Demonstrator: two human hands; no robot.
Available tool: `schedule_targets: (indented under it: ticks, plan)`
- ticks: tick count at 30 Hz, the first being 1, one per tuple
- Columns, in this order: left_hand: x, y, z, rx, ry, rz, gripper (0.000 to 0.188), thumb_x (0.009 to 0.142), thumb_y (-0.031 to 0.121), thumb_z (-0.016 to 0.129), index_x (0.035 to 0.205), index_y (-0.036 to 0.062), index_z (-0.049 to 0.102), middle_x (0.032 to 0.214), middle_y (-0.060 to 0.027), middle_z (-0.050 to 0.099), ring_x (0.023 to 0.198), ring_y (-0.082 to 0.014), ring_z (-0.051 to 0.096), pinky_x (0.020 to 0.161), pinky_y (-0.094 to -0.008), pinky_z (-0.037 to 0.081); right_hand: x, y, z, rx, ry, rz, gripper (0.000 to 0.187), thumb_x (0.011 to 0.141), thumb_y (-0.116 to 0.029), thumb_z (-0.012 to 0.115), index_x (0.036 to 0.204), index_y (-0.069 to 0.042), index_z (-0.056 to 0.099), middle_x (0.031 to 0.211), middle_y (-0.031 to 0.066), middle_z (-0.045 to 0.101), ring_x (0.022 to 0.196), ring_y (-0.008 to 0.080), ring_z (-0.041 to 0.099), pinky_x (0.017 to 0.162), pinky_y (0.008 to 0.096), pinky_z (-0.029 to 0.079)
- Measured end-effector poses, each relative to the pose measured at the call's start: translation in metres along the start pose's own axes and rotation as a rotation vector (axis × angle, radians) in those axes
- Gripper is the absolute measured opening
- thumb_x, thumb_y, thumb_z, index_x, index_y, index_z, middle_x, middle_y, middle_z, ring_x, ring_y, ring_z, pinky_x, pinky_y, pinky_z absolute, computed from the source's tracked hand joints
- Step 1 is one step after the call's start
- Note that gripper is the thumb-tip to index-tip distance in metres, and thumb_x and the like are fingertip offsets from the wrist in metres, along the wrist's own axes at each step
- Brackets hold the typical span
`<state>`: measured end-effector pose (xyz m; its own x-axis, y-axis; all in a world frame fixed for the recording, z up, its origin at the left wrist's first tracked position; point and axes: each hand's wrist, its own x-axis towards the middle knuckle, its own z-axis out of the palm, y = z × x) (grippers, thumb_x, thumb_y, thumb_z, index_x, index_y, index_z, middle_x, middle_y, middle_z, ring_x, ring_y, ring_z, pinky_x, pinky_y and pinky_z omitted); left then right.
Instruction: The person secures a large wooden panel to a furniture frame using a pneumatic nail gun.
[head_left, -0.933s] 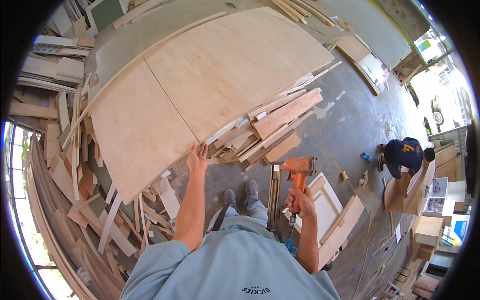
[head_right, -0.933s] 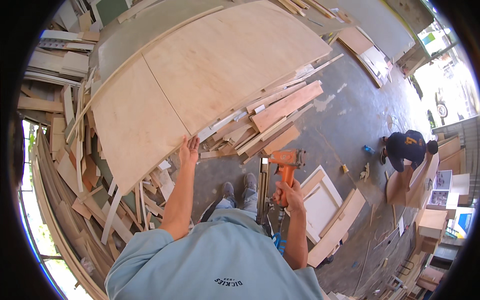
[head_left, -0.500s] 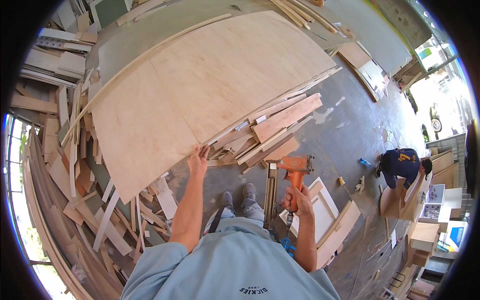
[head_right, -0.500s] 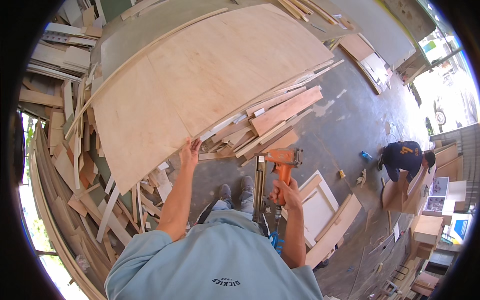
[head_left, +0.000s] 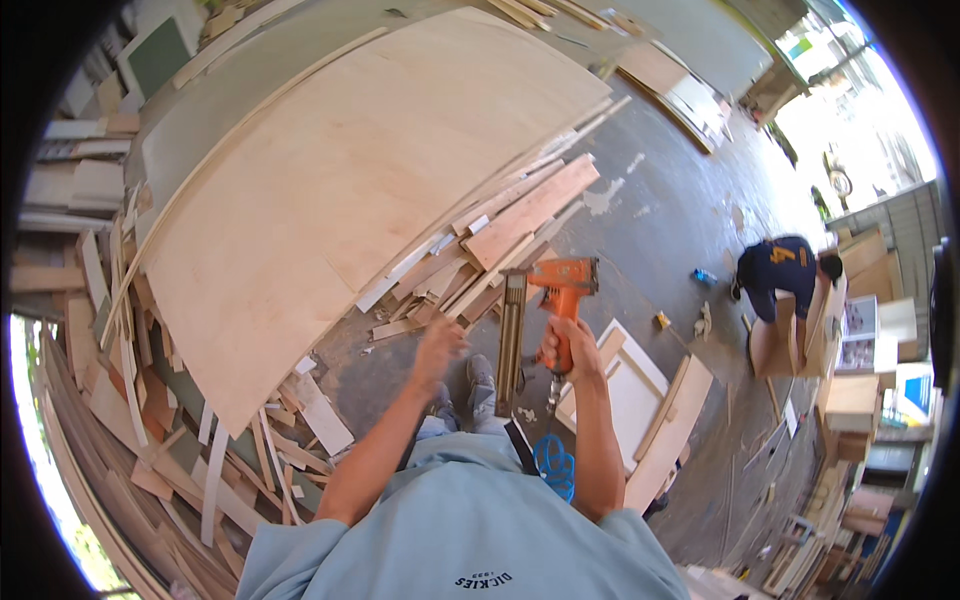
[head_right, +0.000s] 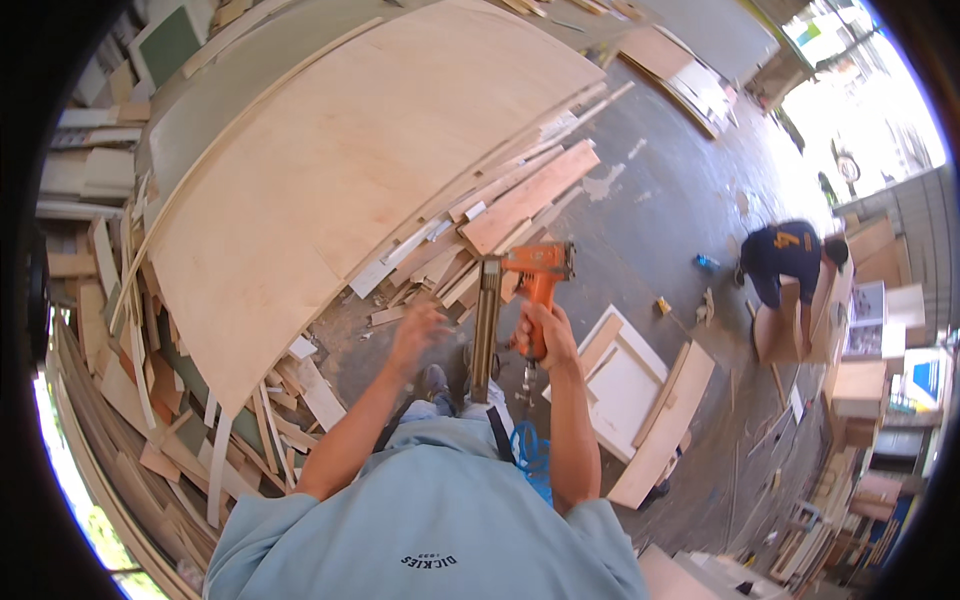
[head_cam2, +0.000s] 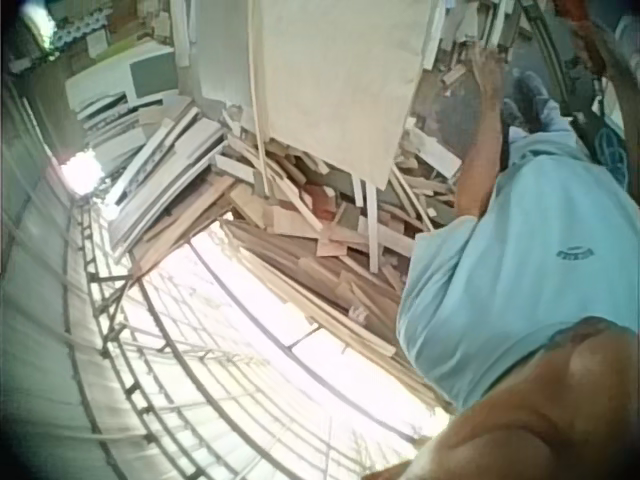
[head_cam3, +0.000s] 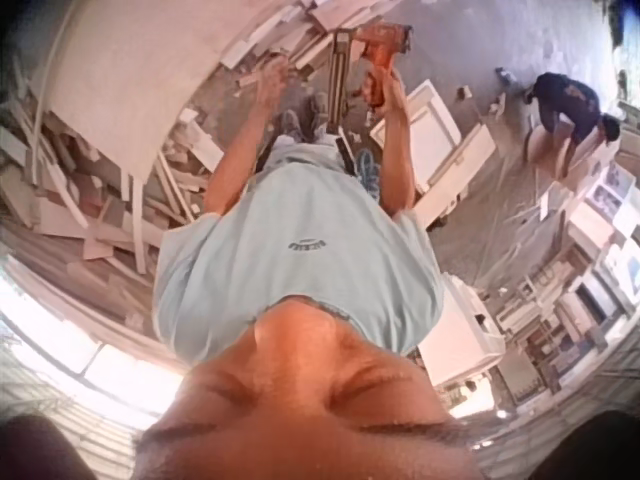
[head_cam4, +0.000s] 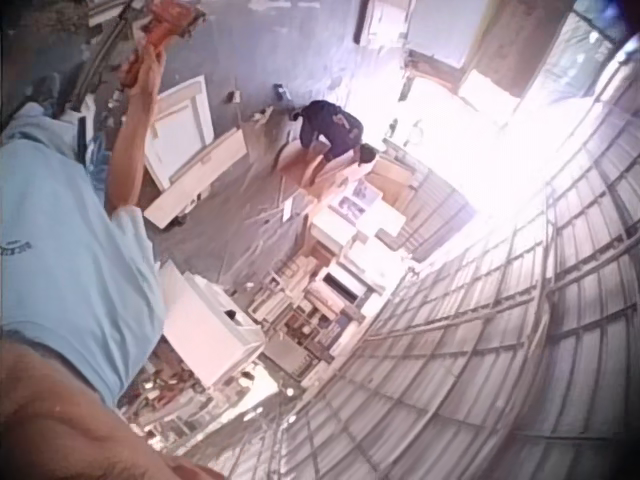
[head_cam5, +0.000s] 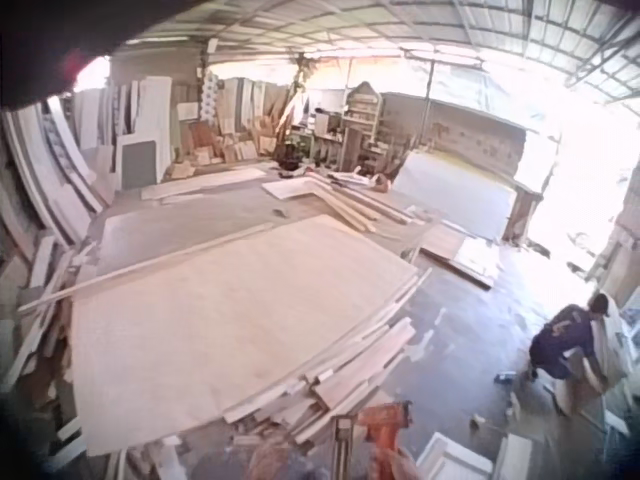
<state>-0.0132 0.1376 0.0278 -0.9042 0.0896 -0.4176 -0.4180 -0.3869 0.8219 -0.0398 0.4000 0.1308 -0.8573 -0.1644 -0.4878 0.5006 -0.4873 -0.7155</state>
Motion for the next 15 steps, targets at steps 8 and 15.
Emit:
schedule_targets:
  ticks: [8,15]
  plan:
    - [-0.051,0.008,0.076,-0.188,0.005,-0.279,0.042,0.101,0.036,0.046,0.114,-0.0018,0.060,0.086,-0.0130,0.068,0.069,-0.0234,0.067,0.064,-0.0344,0.056,0.017,0.050,-0.029,0.434,0.177,0.007,0.017,0.091,-0.016,0.061,0.101,-0.006,0.051,0.068,0.0025,0.047,0.055,0.0151,0.047,0.052,0.0300,0.044]
    - [-0.023,-0.053,0.052,-0.178,0.437,-0.141,0.048,0.100,0.041,0.042,0.096,-0.0006,0.066,0.084,-0.0099,0.064,0.072,-0.0187,0.057,0.070,-0.0310,0.046,-0.008,0.084,-0.018,0.520,0.182,0.088,0.033,0.090,-0.020,0.058,0.121,-0.010,0.051,0.065,-0.0028,0.044,0.054,0.0115,0.047,0.063,0.0351,0.048]
